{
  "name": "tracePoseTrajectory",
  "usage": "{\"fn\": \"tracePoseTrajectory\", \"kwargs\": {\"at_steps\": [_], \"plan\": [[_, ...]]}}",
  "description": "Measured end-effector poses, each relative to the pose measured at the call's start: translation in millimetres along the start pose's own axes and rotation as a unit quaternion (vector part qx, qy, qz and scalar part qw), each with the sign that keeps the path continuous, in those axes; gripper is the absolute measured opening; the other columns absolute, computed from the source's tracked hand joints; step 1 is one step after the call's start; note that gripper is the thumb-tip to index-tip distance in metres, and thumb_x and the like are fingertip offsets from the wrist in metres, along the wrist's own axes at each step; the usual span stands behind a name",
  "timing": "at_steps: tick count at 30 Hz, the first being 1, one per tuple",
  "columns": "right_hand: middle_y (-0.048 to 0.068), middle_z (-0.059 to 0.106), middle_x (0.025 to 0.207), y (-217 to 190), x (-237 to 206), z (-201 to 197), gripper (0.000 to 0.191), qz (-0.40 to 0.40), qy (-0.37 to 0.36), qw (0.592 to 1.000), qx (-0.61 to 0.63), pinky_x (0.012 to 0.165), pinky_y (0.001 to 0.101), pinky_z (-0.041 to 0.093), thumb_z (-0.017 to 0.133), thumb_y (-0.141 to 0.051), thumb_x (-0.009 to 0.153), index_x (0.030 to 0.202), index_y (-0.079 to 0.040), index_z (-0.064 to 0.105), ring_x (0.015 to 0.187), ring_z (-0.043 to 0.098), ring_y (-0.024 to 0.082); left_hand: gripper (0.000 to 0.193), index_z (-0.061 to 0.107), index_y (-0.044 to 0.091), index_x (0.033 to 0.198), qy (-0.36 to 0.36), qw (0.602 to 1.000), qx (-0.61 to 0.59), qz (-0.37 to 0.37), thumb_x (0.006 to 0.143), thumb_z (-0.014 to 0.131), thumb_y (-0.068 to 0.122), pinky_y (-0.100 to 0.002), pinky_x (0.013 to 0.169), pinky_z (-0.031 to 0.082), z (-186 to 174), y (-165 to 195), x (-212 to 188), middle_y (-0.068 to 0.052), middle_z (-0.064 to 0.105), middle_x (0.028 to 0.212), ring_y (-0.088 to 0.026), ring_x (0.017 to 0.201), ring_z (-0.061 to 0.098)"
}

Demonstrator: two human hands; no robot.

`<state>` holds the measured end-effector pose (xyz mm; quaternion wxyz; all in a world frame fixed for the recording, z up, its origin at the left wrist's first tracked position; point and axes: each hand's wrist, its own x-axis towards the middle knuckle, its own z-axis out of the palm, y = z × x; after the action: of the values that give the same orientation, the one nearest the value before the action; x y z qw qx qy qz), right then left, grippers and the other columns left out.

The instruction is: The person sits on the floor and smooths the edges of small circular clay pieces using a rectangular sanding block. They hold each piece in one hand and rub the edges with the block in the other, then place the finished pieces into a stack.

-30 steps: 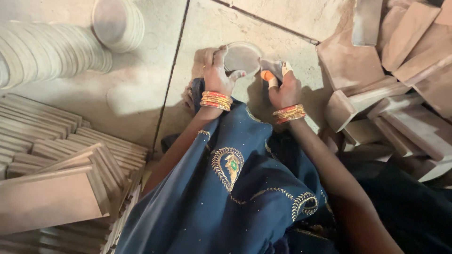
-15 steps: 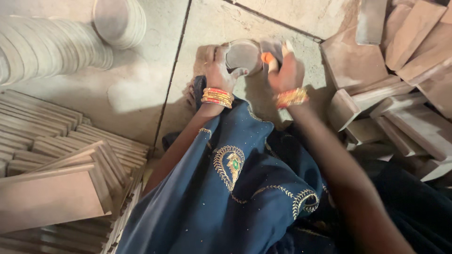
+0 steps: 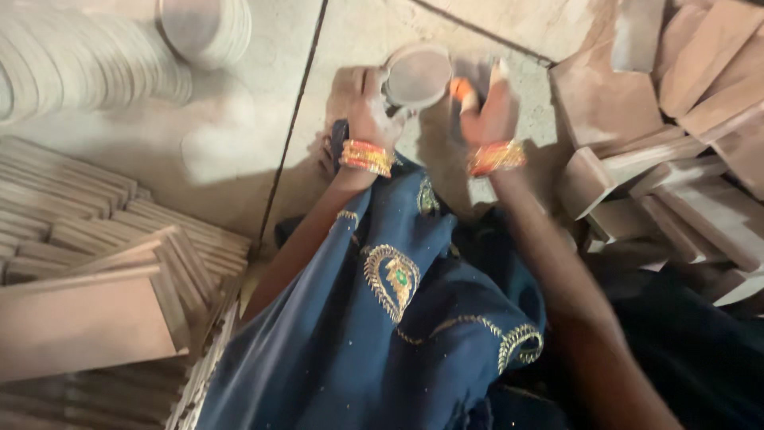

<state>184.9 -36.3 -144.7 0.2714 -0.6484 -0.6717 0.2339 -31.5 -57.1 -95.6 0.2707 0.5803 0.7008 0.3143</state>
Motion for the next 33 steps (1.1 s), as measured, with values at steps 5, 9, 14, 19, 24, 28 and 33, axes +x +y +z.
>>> {"fn": "tracePoseTrajectory", "kwargs": {"at_steps": [5,9,14,19,24,28,33], "plan": [[0.029,0.067,0.084,14,75,-15,0.032,-0.079,-0.11,0.991,-0.023,0.068,0.0571,0.052,0.077,-0.017,0.092,0.104,0.006,0.058,0.079,0.065,0.052,0.092,0.052,0.006,0.136,0.015,1.0,-0.002,-0.009,0.059,0.099,0.022,-0.05,0.091,0.05,4,2,11,-0.023,0.049,0.123,-0.045,0.11,0.055],[0.03,0.067,0.083,1,48,-7,0.029,-0.077,-0.059,0.995,-0.021,0.065,0.0585,0.05,0.072,-0.011,0.088,0.107,0.007,0.059,0.076,0.063,0.053,0.095,0.051,0.009,0.142,-0.01,0.999,0.042,0.015,0.062,0.101,0.022,-0.05,0.093,0.049,4,4,20,-0.022,0.048,0.123,-0.043,0.11,0.055],[0.032,0.067,0.084,-18,-10,15,0.031,0.072,-0.008,0.997,0.002,0.066,0.0587,0.05,0.071,-0.014,0.091,0.109,0.009,0.059,0.076,0.064,0.052,0.093,0.054,0.011,0.137,-0.012,0.999,0.027,0.024,0.056,0.101,0.018,-0.048,0.095,0.05,6,8,26,-0.018,0.052,0.12,-0.04,0.109,0.057],[0.031,0.068,0.089,-19,-15,10,0.037,0.088,0.012,0.995,0.038,0.069,0.0575,0.052,0.069,-0.012,0.09,0.119,0.01,0.058,0.08,0.066,0.051,0.093,0.055,0.012,0.134,-0.023,0.999,0.026,-0.001,0.054,0.101,0.019,-0.046,0.092,0.052,9,8,28,-0.016,0.053,0.118,-0.038,0.108,0.059],[0.031,0.068,0.095,-9,43,0,0.037,-0.03,0.009,0.999,0.0,0.071,0.0562,0.053,0.073,-0.011,0.088,0.117,0.009,0.059,0.084,0.065,0.052,0.086,0.055,0.014,0.137,-0.019,0.999,0.032,0.009,0.062,0.098,0.014,-0.046,0.093,0.054,7,7,28,-0.017,0.054,0.124,-0.039,0.111,0.061],[0.027,0.07,0.088,-7,76,-2,0.026,0.029,-0.12,0.992,-0.038,0.074,0.0554,0.054,0.071,-0.013,0.093,0.108,0.005,0.06,0.084,0.067,0.049,0.085,0.054,0.014,0.137,-0.036,0.998,0.037,-0.034,0.064,0.097,0.015,-0.047,0.089,0.056,5,12,28,-0.019,0.053,0.128,-0.041,0.11,0.062],[0.029,0.069,0.084,-32,11,11,0.047,0.042,0.033,0.998,-0.017,0.065,0.0572,0.051,0.07,-0.009,0.087,0.127,0.012,0.057,0.073,0.066,0.05,0.085,0.054,0.012,0.133,-0.017,0.999,0.036,-0.035,0.06,0.098,0.016,-0.048,0.087,0.056,3,16,32,-0.02,0.053,0.126,-0.043,0.108,0.062]]}}
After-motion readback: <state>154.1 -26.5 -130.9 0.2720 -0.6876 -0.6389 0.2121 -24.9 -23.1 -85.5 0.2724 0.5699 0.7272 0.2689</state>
